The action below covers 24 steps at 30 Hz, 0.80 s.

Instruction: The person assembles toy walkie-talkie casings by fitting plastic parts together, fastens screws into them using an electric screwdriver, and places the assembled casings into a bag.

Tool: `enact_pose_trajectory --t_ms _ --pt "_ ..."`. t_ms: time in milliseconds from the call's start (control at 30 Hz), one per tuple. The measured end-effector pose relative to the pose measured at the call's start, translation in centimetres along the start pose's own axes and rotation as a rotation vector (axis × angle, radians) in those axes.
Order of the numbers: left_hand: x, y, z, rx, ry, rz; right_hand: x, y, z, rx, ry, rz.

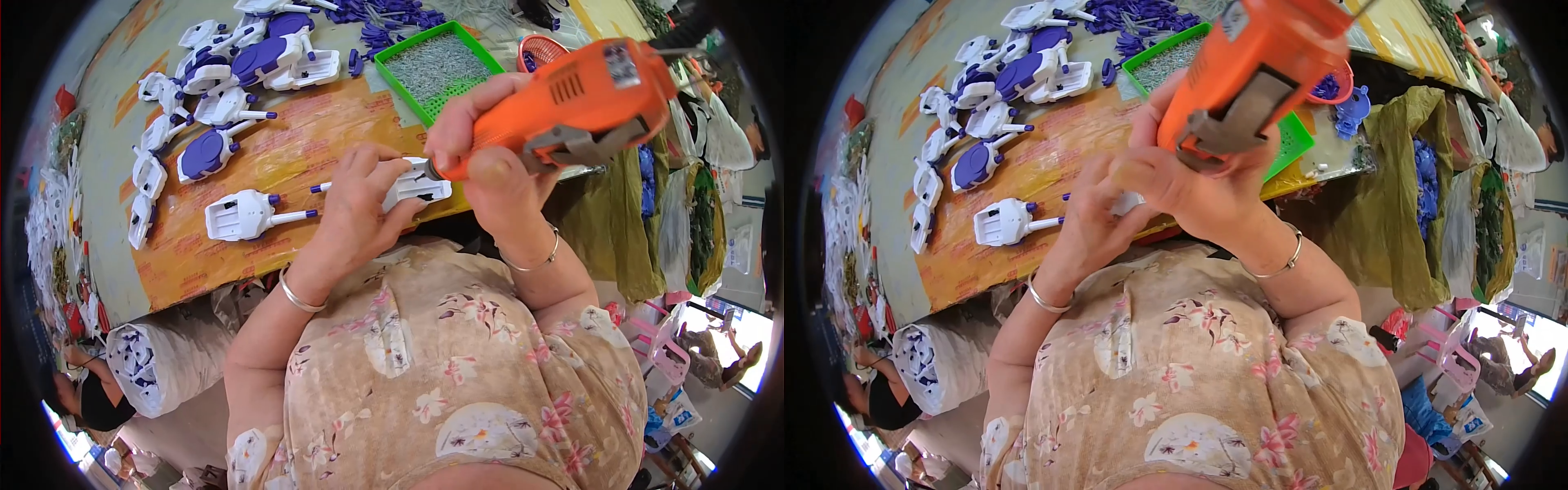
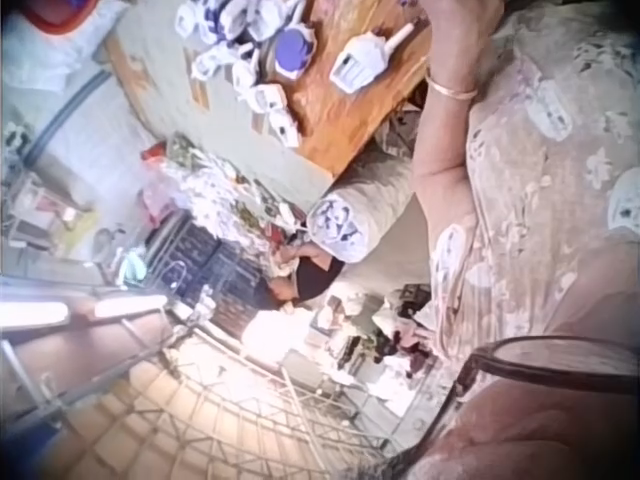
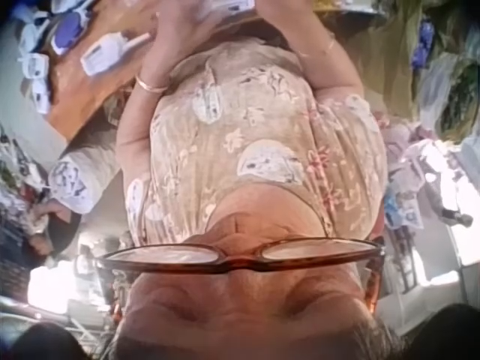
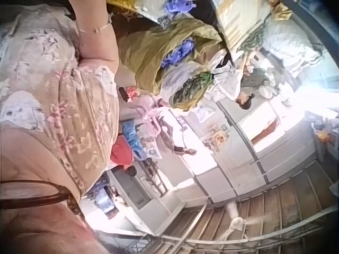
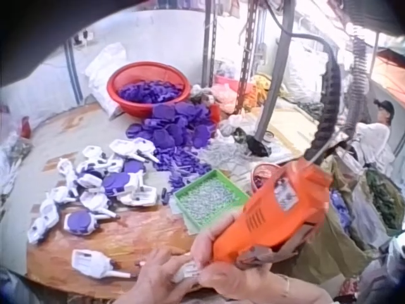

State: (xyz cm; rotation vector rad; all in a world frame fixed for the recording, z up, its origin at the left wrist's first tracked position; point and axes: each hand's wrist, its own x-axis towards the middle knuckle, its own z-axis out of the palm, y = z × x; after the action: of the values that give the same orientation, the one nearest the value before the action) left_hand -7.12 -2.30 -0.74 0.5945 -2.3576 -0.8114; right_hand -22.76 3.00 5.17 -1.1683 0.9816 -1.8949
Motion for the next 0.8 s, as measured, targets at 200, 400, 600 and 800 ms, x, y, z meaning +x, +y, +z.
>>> enact_pose_trajectory --t_ms 200,400,600,800 --pt "0.1 0.3 1.1 -0.182 0.07 -0.041 -0.9 -1.4 0.8 0.058 0.023 0.063" --pt "-0.1 0.2 1.5 -0.213 0.108 -0.057 -1.2 -1.2 0.1 0.033 0.032 0.055" --pt "-0.2 0.0 1.7 -0.22 0.107 -0.062 -1.2 -1.2 0.0 0.004 0.008 0.063" --pt "-0.2 0.0 1.8 -0.222 0.122 -0.062 -1.1 -1.2 0.0 -0.026 -0.016 0.072"
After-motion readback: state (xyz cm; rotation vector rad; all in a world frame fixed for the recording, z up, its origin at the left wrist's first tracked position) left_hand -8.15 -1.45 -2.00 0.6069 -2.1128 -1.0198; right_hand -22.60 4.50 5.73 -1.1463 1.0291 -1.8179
